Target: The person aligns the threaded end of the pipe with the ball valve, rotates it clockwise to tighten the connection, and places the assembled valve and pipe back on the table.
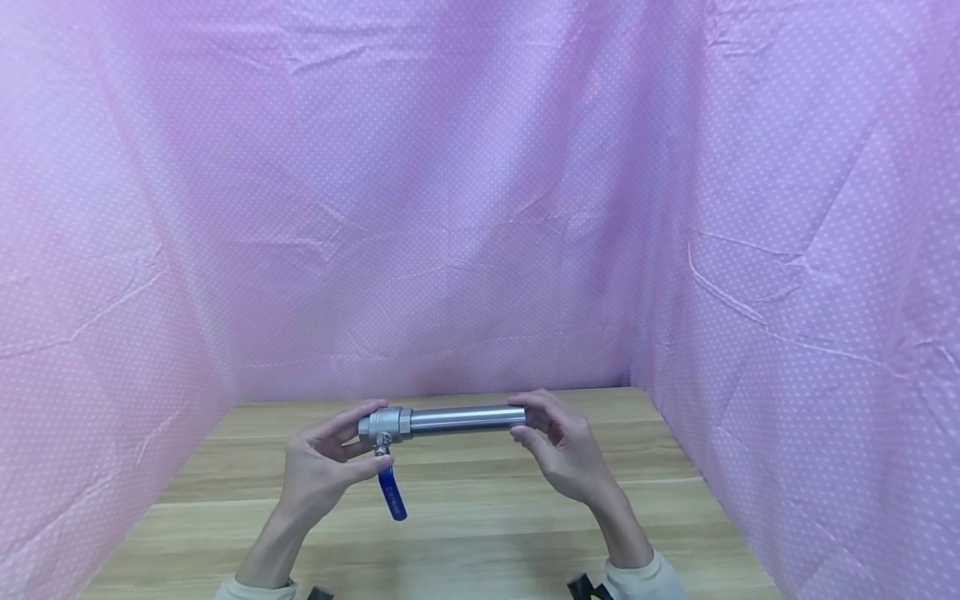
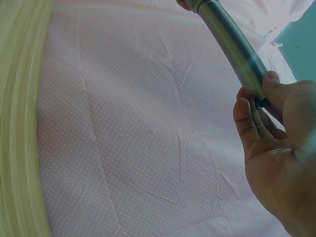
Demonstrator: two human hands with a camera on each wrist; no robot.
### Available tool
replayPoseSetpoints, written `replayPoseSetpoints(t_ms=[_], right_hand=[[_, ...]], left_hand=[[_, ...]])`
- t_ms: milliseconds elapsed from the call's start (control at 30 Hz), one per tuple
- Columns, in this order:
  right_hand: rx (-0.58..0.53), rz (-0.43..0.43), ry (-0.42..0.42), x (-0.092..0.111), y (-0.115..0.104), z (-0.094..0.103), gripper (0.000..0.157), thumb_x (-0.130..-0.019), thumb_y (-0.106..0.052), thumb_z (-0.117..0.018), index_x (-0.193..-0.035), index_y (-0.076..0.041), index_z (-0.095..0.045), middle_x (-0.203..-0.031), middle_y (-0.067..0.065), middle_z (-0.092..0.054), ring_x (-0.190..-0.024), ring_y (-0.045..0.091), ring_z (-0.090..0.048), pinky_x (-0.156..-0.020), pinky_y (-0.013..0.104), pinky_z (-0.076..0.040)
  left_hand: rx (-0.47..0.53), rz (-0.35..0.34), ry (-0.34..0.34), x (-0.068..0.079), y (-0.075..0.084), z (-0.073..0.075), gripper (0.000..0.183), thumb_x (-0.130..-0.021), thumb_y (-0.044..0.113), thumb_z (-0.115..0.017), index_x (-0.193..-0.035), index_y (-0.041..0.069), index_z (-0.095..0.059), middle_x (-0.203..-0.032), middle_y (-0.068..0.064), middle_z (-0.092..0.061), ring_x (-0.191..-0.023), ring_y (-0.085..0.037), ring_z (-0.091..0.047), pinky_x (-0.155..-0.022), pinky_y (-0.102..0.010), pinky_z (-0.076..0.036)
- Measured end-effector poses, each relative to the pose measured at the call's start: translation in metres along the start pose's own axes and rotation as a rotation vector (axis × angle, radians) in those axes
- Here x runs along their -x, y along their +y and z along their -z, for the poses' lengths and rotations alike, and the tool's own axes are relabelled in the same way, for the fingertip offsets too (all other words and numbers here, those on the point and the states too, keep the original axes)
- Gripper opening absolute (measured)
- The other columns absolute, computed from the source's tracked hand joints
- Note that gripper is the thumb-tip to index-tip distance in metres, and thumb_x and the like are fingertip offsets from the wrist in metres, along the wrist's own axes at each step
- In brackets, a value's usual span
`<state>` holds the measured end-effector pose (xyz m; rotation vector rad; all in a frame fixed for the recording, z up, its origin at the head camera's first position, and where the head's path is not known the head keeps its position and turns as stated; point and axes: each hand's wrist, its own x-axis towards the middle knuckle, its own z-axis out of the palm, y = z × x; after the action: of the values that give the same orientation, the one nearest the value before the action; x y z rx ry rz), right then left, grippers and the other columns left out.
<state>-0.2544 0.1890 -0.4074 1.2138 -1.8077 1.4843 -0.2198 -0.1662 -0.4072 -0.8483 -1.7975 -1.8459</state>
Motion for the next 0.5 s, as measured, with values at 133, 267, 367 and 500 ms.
replayPoseSetpoints(t_ms=[133,267,367,500], right_hand=[[0.044,-0.01,-0.003,0.0005,-0.0007,0.0008,0.048,-0.091,0.03,-0.068,-0.136,0.013,-0.067,-0.092,0.016,-0.075,-0.08,0.009,-0.072,-0.064,0.019,-0.066],[0.047,-0.03,-0.005,-0.0001,-0.003,0.0001,0.048,-0.091,0.03,-0.068,-0.137,0.015,-0.065,-0.094,0.014,-0.074,-0.079,0.01,-0.07,-0.064,0.017,-0.065],[-0.017,-0.042,-0.007,-0.0009,-0.0041,-0.0012,0.052,-0.089,0.032,-0.069,-0.138,0.017,-0.062,-0.11,0.016,-0.073,-0.095,0.003,-0.074,-0.073,0.015,-0.068],[-0.107,-0.015,-0.009,-0.0027,-0.0036,-0.0024,0.056,-0.085,0.037,-0.068,-0.138,0.019,-0.06,-0.13,0.02,-0.069,-0.118,0.006,-0.077,-0.093,0.017,-0.071]], left_hand=[[0.001,-0.003,-0.001,0.0002,0.0001,-0.0001,0.07,-0.073,-0.025,-0.09,-0.14,-0.016,-0.069,-0.14,0.006,-0.081,-0.124,-0.011,-0.081,-0.1,-0.037,-0.073],[-0.004,-0.012,-0.001,0.0,-0.0001,0.0,0.07,-0.073,-0.026,-0.09,-0.139,-0.015,-0.069,-0.139,0.006,-0.081,-0.124,-0.01,-0.081,-0.101,-0.037,-0.073],[-0.01,-0.016,0.003,-0.0001,-0.0003,-0.0001,0.07,-0.073,-0.025,-0.09,-0.139,-0.015,-0.07,-0.139,0.006,-0.082,-0.125,-0.01,-0.08,-0.101,-0.037,-0.072],[-0.014,-0.012,0.008,-0.0003,-0.0002,-0.0002,0.07,-0.072,-0.025,-0.091,-0.139,-0.015,-0.07,-0.138,0.007,-0.082,-0.125,-0.01,-0.08,-0.102,-0.037,-0.072]])
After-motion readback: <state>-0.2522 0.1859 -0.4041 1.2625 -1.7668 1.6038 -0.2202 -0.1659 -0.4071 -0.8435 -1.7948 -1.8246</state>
